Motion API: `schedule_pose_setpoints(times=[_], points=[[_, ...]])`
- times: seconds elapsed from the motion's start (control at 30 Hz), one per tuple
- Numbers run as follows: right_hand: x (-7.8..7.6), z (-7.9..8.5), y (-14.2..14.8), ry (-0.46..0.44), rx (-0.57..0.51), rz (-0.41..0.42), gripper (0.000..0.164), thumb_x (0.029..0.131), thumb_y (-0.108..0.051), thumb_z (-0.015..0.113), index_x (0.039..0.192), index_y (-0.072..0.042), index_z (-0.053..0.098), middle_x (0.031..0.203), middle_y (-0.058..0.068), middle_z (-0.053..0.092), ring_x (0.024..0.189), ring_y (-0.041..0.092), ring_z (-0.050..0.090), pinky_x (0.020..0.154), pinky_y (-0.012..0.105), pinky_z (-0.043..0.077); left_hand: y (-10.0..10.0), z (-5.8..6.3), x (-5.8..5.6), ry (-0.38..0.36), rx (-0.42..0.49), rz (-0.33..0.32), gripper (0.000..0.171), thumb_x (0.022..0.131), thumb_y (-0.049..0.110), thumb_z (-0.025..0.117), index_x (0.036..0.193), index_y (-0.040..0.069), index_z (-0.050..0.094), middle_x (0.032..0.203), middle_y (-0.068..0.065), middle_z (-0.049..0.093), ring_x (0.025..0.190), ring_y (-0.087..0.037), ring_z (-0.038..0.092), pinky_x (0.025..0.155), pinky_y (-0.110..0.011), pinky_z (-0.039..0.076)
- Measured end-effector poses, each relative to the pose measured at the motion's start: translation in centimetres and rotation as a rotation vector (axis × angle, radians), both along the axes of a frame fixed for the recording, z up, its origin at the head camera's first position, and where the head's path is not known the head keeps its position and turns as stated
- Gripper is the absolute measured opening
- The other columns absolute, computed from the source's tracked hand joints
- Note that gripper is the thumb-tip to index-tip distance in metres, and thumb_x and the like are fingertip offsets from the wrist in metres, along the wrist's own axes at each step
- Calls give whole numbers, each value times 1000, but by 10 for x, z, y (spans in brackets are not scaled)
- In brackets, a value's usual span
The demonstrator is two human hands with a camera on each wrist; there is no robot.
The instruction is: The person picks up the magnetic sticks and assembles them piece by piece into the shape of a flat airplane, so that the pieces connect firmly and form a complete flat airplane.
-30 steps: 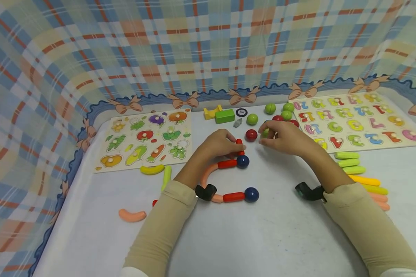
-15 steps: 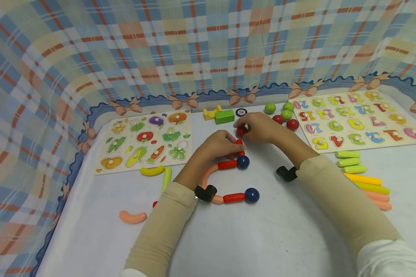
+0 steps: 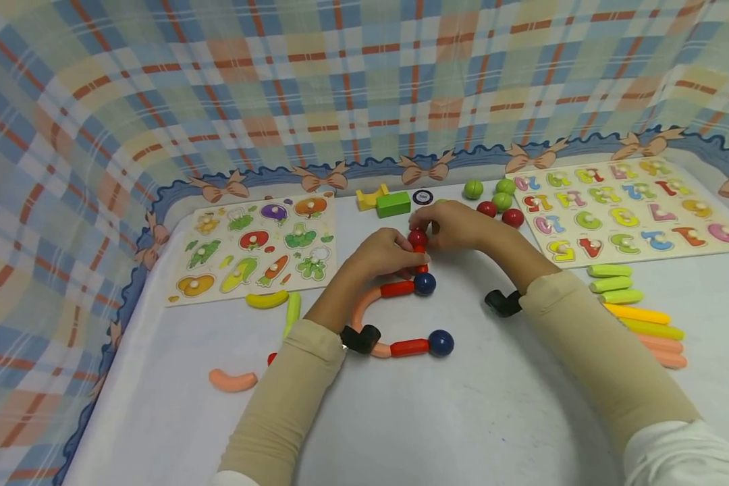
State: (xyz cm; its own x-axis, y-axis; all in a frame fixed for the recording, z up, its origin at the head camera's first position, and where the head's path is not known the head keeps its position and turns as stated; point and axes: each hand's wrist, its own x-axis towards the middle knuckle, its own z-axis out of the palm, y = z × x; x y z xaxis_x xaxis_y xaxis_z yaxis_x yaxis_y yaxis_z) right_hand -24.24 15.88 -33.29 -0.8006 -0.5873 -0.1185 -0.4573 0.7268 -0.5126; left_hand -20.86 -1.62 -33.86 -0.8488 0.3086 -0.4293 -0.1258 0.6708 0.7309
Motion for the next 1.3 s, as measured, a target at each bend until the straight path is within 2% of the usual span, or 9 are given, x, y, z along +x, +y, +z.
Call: schedule_pose_setpoints(times=[0.3, 0.47, 0.63, 0.73, 0.83, 0.93, 1.07, 1.2, 1.3], points=[[7, 1, 6, 29, -14, -57, 44, 78, 2, 63, 119, -12, 57, 101, 6, 60, 84, 21, 52, 73, 34, 47, 0, 3, 1, 9, -46, -10, 39, 77, 40, 70, 95, 10, 53, 75, -4, 65, 66, -16, 62, 63, -28, 48], [21, 3, 16, 78, -78, -74, 39, 79, -2, 65, 115, -12, 58, 100, 6, 60, 80, 19, 53, 72, 33, 47, -14, 14, 7, 111, -169, -51, 35, 79, 41, 66, 97, 14, 53, 77, -2, 62, 68, -16, 58, 60, -28, 46], [38, 5, 31, 116, -83, -81, 33, 80, -4, 66, 112, -11, 60, 99, 4, 61, 80, 17, 52, 72, 33, 46, -57, 39, 20, 256, -287, -101, 30, 81, 37, 66, 101, 16, 57, 86, -1, 56, 75, -18, 53, 62, -30, 44], [49, 6, 43, 144, -84, -84, 32, 79, -5, 67, 110, -10, 62, 97, 3, 62, 79, 17, 51, 69, 33, 45, -92, 53, 30, 294, -378, -117, 30, 80, 31, 66, 104, 14, 59, 90, -3, 55, 80, -20, 51, 67, -33, 43], [58, 7, 53, 160, -69, -102, 31, 78, -6, 68, 108, -10, 63, 96, 2, 62, 78, 16, 50, 68, 33, 45, -126, 59, 37, 285, -493, -114, 29, 77, 25, 68, 102, 11, 60, 93, -5, 55, 82, -22, 50, 69, -35, 42], [62, 8, 59, 155, -71, -116, 31, 78, -7, 69, 108, -10, 63, 98, 2, 61, 79, 16, 50, 69, 34, 45, -154, 56, 43, 224, -602, -116, 29, 73, 21, 71, 97, 10, 61, 93, -6, 56, 81, -24, 50, 66, -36, 42], [65, 8, 65, 153, -87, -124, 29, 79, -8, 69, 108, -10, 64, 99, 2, 61, 82, 17, 50, 69, 34, 45, -173, 44, 49, 131, -674, -196, 31, 70, 23, 76, 94, 12, 60, 88, -5, 56, 77, -23, 49, 61, -34, 41], [64, 7, 67, 159, -91, -131, 28, 79, -9, 69, 107, -12, 64, 98, 1, 62, 82, 16, 50, 68, 33, 44, -178, 37, 55, 149, -680, -258, 30, 70, 24, 77, 91, 12, 59, 80, -3, 54, 72, -21, 49, 61, -32, 41], [64, 7, 68, 153, -100, -134, 27, 79, -10, 69, 106, -12, 64, 98, 1, 62, 83, 16, 50, 69, 34, 45, -176, 38, 55, 179, -683, -269, 24, 75, 22, 73, 90, 11, 59, 77, -3, 53, 69, -19, 49, 59, -32, 40]])
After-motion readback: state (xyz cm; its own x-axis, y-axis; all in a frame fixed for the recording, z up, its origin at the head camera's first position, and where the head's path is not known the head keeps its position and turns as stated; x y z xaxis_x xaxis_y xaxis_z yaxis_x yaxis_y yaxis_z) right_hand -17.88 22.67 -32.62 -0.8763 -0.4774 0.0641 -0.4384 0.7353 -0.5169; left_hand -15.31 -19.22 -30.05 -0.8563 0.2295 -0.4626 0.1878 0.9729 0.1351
